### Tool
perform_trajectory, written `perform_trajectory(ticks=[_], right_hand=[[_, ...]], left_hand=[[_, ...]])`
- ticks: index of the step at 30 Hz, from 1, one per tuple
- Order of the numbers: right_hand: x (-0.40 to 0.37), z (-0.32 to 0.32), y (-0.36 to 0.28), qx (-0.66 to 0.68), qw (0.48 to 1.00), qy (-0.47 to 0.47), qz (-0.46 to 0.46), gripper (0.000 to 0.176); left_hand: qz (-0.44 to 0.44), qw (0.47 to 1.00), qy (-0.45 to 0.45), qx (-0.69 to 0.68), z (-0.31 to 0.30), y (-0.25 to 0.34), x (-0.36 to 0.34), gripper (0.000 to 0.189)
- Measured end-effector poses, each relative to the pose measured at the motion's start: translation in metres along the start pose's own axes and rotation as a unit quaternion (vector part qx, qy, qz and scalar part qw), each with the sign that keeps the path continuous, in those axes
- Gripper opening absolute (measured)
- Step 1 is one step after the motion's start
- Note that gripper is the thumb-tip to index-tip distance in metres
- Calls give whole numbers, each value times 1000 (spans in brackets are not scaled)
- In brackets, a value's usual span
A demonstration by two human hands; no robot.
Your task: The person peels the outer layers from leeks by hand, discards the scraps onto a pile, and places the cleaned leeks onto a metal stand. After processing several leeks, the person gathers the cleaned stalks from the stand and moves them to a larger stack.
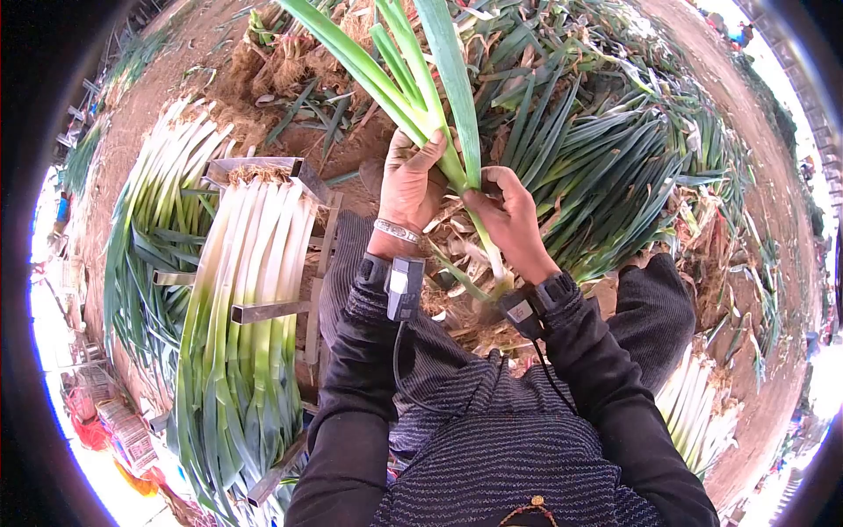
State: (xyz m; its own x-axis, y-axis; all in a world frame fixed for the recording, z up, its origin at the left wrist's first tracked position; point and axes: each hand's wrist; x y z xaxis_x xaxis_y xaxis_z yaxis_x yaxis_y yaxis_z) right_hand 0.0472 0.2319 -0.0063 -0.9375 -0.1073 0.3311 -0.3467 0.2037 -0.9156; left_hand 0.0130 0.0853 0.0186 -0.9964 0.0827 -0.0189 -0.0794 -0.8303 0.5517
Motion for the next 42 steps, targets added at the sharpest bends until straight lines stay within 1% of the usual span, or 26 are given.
perform_trajectory(ticks=[4,7,9,12,13,15,16,18,19,21,23,25,26,27,29,31,33,34,35,37,38,39,40,41,42], right_hand=[[-5,-5,-2,23,1000,-8,11,23],[-7,-9,-1,24,1000,-11,-8,22],[-9,-11,2,-35,997,-5,-64,21],[-11,-11,4,-18,998,3,-68,22],[-12,-12,5,-18,998,3,-68,22],[-15,-14,6,-9,1000,-13,-20,21],[-17,-15,3,-9,1000,-13,-20,21],[-21,-18,-3,53,997,-39,43,16],[-20,-19,-9,52,997,-39,43,16],[-18,-18,-23,204,975,-48,76,13],[-16,-17,-26,227,970,-44,70,14],[-18,-18,-16,262,961,-16,88,15],[-20,-20,-12,234,968,-31,89,14],[-23,-24,-8,234,968,-32,89,14],[-31,-31,-9,158,980,-77,88,14],[-42,-38,-5,143,983,-79,89,13],[-55,-48,-2,76,988,-107,82,14],[-62,-54,-3,77,984,-119,110,16],[-71,-62,-1,76,984,-118,109,16],[-93,-75,13,58,974,-156,155,18],[-106,-79,21,58,971,-152,175,19],[-120,-84,28,57,971,-151,175,19],[-134,-90,33,26,966,-173,190,18],[-145,-95,38,-5,959,-196,204,17],[-155,-100,44,-5,959,-196,204,17]], left_hand=[[32,999,3,8,3,-5,-3,22],[24,1000,-4,1,2,-9,-3,20],[54,998,33,24,2,-13,-2,19],[39,999,24,25,4,-12,-5,19],[38,999,24,25,1,-13,-3,19],[11,1000,16,12,-9,-13,2,19],[24,999,28,24,-7,-9,2,19],[35,999,28,8,-13,-2,6,20],[39,999,34,-1,-11,2,6,22],[24,999,45,-8,-7,6,4,22],[29,999,12,-31,-6,9,7,19],[30,999,15,-37,-9,13,7,19],[37,998,19,-36,-12,14,8,18],[42,998,23,-36,-14,16,8,18],[47,998,30,-33,-17,19,8,17],[54,998,19,-21,-20,22,8,20],[63,998,18,-22,-22,26,9,21],[71,997,24,-21,-23,28,9,21],[79,996,30,-19,-24,31,9,21],[99,995,22,-15,-29,40,10,22],[114,993,27,-19,-31,46,10,21],[130,991,33,-23,-32,51,10,20],[142,989,28,-21,-35,56,10,20],[145,989,3,-34,-37,59,10,21],[147,989,10,-33,-38,60,11,21]])
Point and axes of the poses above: each hand's wrist, its own x-axis towards the middle knuckle, its own z-axis out of the palm, y = z × x, and after that the axes turned 6 degrees about -z, right-handed
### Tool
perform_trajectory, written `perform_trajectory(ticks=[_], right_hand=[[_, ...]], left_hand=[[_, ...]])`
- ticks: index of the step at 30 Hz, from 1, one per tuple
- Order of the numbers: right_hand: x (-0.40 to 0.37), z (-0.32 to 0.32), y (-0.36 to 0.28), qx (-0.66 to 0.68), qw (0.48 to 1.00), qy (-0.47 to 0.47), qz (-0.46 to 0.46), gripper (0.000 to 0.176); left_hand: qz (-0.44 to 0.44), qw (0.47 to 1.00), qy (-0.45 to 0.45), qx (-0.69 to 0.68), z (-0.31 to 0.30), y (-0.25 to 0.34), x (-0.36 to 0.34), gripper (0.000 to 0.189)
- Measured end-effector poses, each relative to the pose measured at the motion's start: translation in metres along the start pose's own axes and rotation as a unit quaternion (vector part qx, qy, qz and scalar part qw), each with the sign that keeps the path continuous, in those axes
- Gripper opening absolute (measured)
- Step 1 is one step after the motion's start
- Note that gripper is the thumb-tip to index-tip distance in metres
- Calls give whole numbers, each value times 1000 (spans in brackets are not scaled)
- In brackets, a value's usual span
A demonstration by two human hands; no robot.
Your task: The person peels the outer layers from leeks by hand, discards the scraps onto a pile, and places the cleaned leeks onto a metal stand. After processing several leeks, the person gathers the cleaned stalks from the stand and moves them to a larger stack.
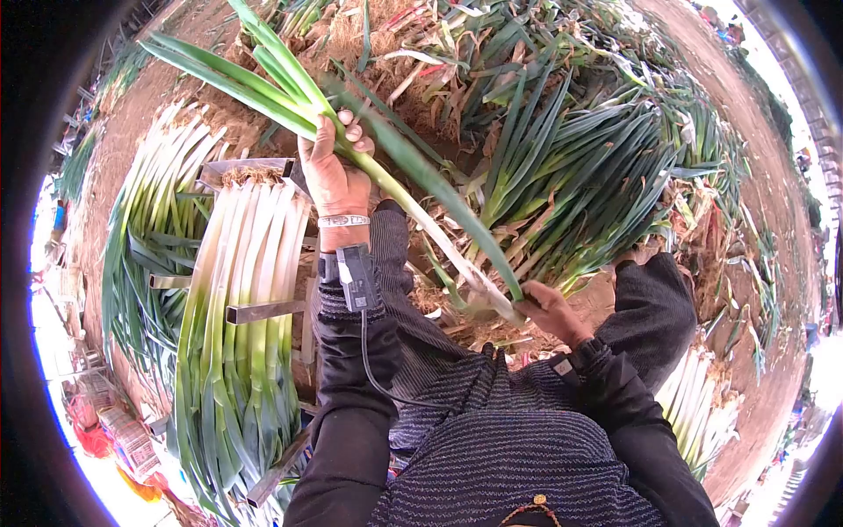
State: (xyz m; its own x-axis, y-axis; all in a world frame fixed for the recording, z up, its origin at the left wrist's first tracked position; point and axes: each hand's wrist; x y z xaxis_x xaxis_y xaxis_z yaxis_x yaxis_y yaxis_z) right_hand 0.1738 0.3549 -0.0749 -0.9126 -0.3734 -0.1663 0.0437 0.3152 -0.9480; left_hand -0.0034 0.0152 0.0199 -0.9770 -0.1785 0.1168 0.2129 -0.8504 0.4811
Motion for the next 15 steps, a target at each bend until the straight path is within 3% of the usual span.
perform_trajectory(ticks=[4,7,8,9,11,13,15], right_hand=[[-31,-6,44,-210,966,-137,69,21],[-58,-15,115,-442,824,-336,110,27],[-60,-20,122,-409,790,-440,122,32],[-60,-24,128,-411,788,-442,121,32],[-56,-21,101,-388,870,-289,90,36],[-20,-9,54,-303,947,-95,-38,29],[19,3,-1,-212,968,29,-131,26]], left_hand=[[-2,1000,8,-4,-4,5,1,22],[16,1000,-2,-10,-9,10,3,22],[17,1000,-2,-10,-9,10,3,22],[20,1000,-1,-10,-9,12,4,22],[23,1000,4,-9,-12,12,1,22],[4,1000,-12,-22,-6,5,1,22],[-4,1000,-13,-20,2,-3,-2,22]])
Point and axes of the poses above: each hand's wrist, its own x-axis towards the middle knuckle, its own z-axis out of the palm, y = z × x, and after that the axes turned 6 degrees about -z, right-handed
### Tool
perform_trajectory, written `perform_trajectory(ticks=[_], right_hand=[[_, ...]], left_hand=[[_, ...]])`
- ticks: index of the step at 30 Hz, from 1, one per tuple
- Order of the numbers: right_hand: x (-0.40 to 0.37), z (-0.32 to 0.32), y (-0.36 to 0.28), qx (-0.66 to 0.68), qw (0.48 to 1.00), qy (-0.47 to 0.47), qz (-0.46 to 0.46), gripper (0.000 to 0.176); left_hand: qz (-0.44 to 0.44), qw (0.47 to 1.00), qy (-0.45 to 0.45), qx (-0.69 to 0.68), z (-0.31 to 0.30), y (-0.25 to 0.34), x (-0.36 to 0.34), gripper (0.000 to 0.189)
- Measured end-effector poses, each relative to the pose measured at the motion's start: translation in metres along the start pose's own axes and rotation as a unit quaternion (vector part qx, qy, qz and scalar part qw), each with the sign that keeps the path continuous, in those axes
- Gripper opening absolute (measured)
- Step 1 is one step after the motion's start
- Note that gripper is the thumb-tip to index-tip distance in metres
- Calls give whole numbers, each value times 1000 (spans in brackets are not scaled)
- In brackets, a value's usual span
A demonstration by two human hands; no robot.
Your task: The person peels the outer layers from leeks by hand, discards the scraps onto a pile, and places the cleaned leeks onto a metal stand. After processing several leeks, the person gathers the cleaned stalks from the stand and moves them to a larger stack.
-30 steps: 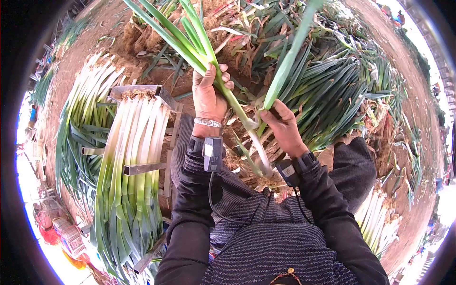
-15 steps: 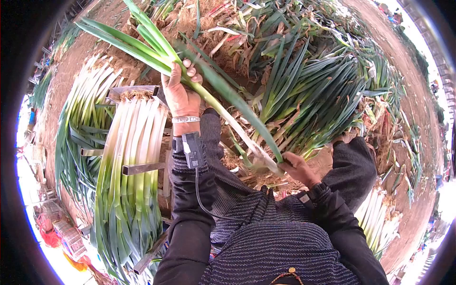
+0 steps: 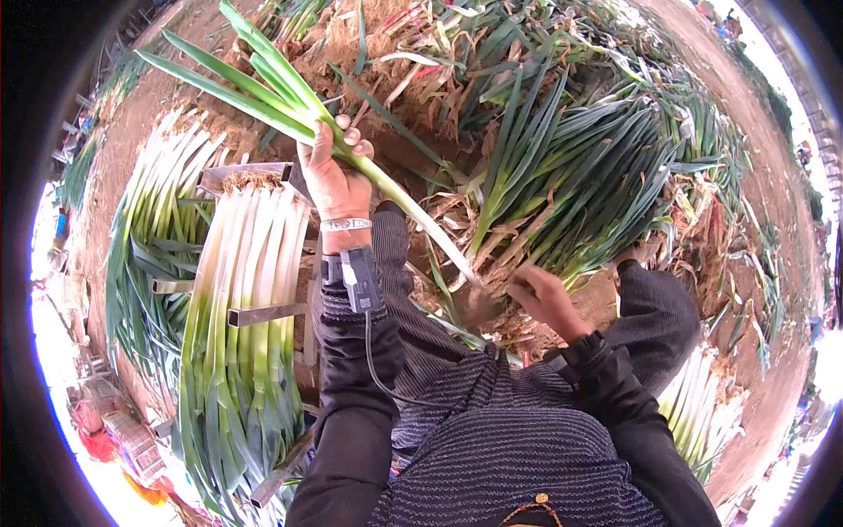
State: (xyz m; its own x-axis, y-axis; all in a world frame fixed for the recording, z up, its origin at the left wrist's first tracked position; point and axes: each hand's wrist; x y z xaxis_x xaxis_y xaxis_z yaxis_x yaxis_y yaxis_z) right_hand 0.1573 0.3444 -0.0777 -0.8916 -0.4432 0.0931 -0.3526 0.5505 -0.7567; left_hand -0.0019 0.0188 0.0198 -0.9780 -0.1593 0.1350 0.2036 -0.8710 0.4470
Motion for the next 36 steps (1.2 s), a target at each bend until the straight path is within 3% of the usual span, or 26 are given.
perform_trajectory(ticks=[3,9,19,21,31,36], right_hand=[[55,2,-48,44,991,98,-84,35],[103,20,-71,-15,989,111,-94,33],[107,38,-59,-40,983,177,-30,28],[107,39,-54,-64,977,191,-67,27],[104,36,-59,-98,973,204,-54,24],[103,30,-55,-186,951,198,-145,21]], left_hand=[[-14,1000,22,15,10,-13,-5,23],[-12,998,52,35,17,-25,-11,26],[-6,995,90,38,13,-28,-14,29],[-8,995,92,38,12,-29,-14,29],[3,985,155,79,16,-37,-14,28],[-1,975,198,95,13,-37,-13,30]])
Point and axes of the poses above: each hand's wrist, its own x-axis towards the middle knuckle, its own z-axis out of the palm, y = z × x, and after that the axes turned 6 degrees about -z, right-handed
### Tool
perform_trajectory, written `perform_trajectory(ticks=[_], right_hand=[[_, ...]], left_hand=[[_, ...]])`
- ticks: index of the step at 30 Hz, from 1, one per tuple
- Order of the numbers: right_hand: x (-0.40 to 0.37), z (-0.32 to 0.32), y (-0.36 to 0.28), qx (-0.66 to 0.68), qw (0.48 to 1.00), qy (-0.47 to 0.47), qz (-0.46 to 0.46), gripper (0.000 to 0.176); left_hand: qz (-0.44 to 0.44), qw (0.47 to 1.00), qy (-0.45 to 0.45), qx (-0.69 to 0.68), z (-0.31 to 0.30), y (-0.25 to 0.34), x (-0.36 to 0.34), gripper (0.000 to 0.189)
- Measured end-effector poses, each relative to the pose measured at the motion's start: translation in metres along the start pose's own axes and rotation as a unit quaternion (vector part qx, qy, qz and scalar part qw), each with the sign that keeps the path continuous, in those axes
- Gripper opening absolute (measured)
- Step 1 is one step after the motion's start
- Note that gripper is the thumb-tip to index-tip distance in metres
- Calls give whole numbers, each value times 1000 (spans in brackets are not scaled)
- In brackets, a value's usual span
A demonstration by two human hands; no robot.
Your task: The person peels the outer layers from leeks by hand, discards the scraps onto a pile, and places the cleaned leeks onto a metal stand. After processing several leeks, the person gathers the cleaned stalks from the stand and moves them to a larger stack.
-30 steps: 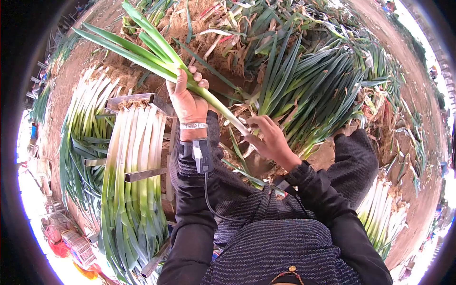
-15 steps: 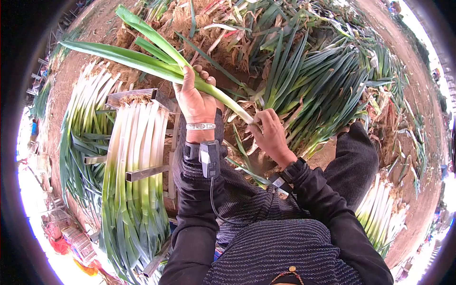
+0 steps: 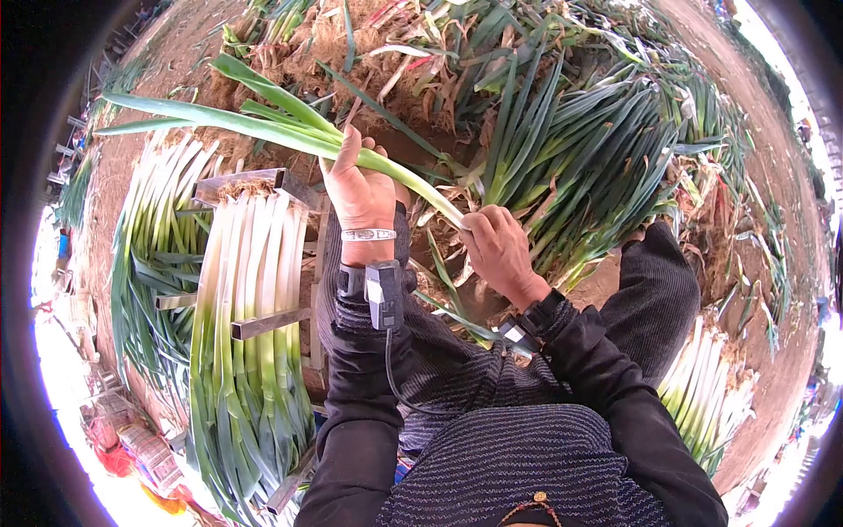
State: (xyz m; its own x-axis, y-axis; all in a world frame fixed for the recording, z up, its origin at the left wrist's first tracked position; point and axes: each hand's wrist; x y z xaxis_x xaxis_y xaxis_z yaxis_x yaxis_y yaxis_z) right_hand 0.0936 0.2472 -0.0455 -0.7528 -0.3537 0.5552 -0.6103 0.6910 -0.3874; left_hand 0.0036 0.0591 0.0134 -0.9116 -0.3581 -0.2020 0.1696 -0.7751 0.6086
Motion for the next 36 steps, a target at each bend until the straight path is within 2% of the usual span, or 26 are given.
perform_trajectory(ticks=[3,7,9,10,11,12,13,16,17,18,20,22,24,25,26,28,30,32,34,36], right_hand=[[2,-10,5,2,998,-33,-49,17],[5,-27,2,38,996,-54,-60,16],[7,-35,4,232,972,-22,13,15],[6,-37,4,231,973,-22,13,15],[4,-38,4,391,910,36,138,12],[3,-39,4,531,802,94,256,10],[9,-51,0,540,783,95,294,8],[8,-59,-1,570,776,72,259,6],[7,-66,0,523,813,27,255,6],[3,-68,3,523,813,28,255,6],[-5,-74,8,463,849,-26,253,7],[-15,-86,8,479,829,-65,282,10],[-24,-93,7,432,864,-110,234,11],[-26,-94,10,391,896,-143,152,13],[-29,-94,9,392,896,-143,152,13],[-38,-98,0,451,826,-259,217,14],[-74,-90,17,392,867,-296,79,20],[-102,-103,16,356,803,-452,159,28],[-138,-99,32,313,805,-479,156,30],[-147,-94,38,270,808,-502,148,33]], left_hand=[[-35,998,1,-46,-9,0,9,30],[-55,997,-22,-50,-26,-2,28,27],[-63,996,-41,-41,-32,-4,37,22],[-64,996,-41,-41,-26,-2,33,22],[-56,996,-51,-49,-22,0,27,19],[-48,995,-62,-56,-17,4,22,17],[-49,996,-56,-49,-15,5,20,17],[-8,995,-76,-57,-15,8,20,19],[-3,996,-62,-58,-16,11,23,18],[8,996,-61,-60,-19,15,25,15],[31,995,-71,-65,-24,25,29,14],[39,994,-70,-76,-28,29,31,13],[42,995,-63,-59,-32,30,32,15],[22,997,-50,-60,-28,27,27,19],[21,997,-55,-50,-24,22,21,22],[37,998,-49,-19,-23,19,21,24],[61,998,9,-17,-25,30,31,24],[89,996,28,-8,-33,47,47,19],[87,996,-23,-26,-39,50,54,18],[70,997,-3,-30,-33,42,48,19]])
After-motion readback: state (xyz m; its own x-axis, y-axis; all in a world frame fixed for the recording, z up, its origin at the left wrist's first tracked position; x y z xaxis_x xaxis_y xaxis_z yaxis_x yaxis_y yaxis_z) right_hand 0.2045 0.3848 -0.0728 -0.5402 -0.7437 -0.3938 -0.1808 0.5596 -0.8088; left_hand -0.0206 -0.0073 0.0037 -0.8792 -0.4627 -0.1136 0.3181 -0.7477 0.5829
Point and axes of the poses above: each hand's wrist, its own x-axis towards the middle knuckle, its own z-axis out of the palm, y = z × x, and after that the axes turned 6 degrees about -z, right-handed
